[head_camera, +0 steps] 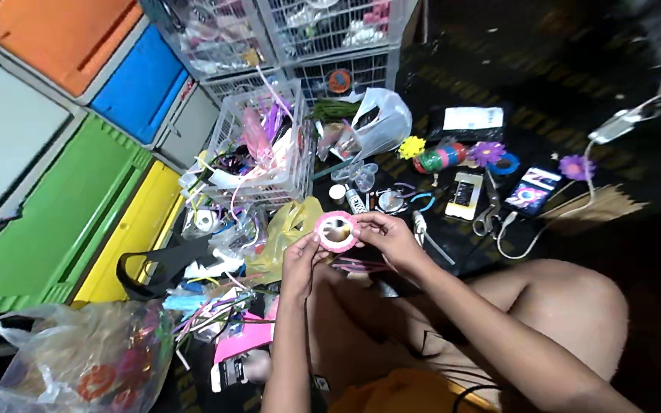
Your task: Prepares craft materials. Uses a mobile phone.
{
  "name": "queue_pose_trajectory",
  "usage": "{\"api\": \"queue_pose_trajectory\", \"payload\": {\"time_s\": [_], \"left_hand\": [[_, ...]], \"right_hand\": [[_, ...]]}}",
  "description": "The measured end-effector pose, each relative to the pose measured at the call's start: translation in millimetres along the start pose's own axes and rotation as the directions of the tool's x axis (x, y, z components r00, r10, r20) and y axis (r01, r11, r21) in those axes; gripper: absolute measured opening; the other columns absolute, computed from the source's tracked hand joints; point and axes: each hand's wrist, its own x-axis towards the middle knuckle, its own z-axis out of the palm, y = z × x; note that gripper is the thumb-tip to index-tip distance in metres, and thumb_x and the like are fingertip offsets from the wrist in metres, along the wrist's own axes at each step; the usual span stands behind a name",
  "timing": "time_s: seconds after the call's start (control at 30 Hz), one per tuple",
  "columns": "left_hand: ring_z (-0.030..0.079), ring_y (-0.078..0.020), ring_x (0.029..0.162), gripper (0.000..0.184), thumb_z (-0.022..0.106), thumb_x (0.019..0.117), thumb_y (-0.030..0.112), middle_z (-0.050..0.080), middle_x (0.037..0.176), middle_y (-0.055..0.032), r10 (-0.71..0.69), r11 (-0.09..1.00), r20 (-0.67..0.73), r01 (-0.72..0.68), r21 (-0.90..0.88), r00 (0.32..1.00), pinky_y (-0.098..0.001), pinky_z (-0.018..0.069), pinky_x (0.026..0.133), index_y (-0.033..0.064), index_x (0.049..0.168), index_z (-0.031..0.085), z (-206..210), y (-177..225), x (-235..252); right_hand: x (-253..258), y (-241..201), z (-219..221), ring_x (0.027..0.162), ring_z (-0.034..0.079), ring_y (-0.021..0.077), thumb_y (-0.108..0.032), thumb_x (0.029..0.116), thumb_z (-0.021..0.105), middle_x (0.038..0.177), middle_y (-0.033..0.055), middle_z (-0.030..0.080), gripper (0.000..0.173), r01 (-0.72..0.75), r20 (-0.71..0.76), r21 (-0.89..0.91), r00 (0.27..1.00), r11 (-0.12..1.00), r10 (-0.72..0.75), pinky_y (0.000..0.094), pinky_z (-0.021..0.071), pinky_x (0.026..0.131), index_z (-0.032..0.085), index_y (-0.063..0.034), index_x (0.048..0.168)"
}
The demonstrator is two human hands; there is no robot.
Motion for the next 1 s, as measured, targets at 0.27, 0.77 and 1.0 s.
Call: {"api": "queue_pose_trajectory", "payload": {"time_s": [0.27,0.77,1.0], "left_hand": [[0.073,-0.0151,0.09,0.022,0.048,0.1036,0.003,0.075,0.1,-0.0079,0.101,0.97,0.17,-0.059,-0.235,0.98,-0.0326,0.0614,0.084,0.0002,0.111,0.069,16.5,1.7,-1.5],[0.071,-0.0101,0.077,0.017,0.051,0.0996,-0.003,0.073,0.086,-0.0034,0.054,0.998,0.084,-0.052,-0.033,0.995,-0.0269,0.0605,0.076,-0.0016,0.101,0.068,32.9,4.3,12.3],[0.072,-0.0109,0.075,0.018,0.055,0.1038,0.004,0.073,0.084,-0.0057,-0.021,0.992,0.088,0.01,0.122,0.996,-0.0272,0.062,0.07,-0.0052,0.1,0.069,71.6,1.2,48.1]], "right_hand": [[-21.3,-35.7,-2.2,0.077,0.07,0.0079,0.0,0.0926,0.068,0.091,0.002,0.072,0.024,0.149,0.001,0.052,0.989,0.987,-0.15,0.0234,0.0612,0.074,0.069,-0.0005,0.116],[-2.0,-18.4,-26.1,0.078,0.072,0.0104,0.0,0.0968,0.064,0.095,0.0062,0.072,0.019,0.077,-0.02,0.044,0.997,0.996,-0.076,0.0263,0.0624,0.075,0.067,0.0015,0.116],[16.5,-4.0,-66.6,0.076,0.071,0.0109,0.001,0.0979,0.063,0.091,0.0063,0.07,0.016,-0.024,-0.125,0.049,0.992,0.999,0.03,0.0273,0.0622,0.074,0.065,0.0042,0.114]]}}
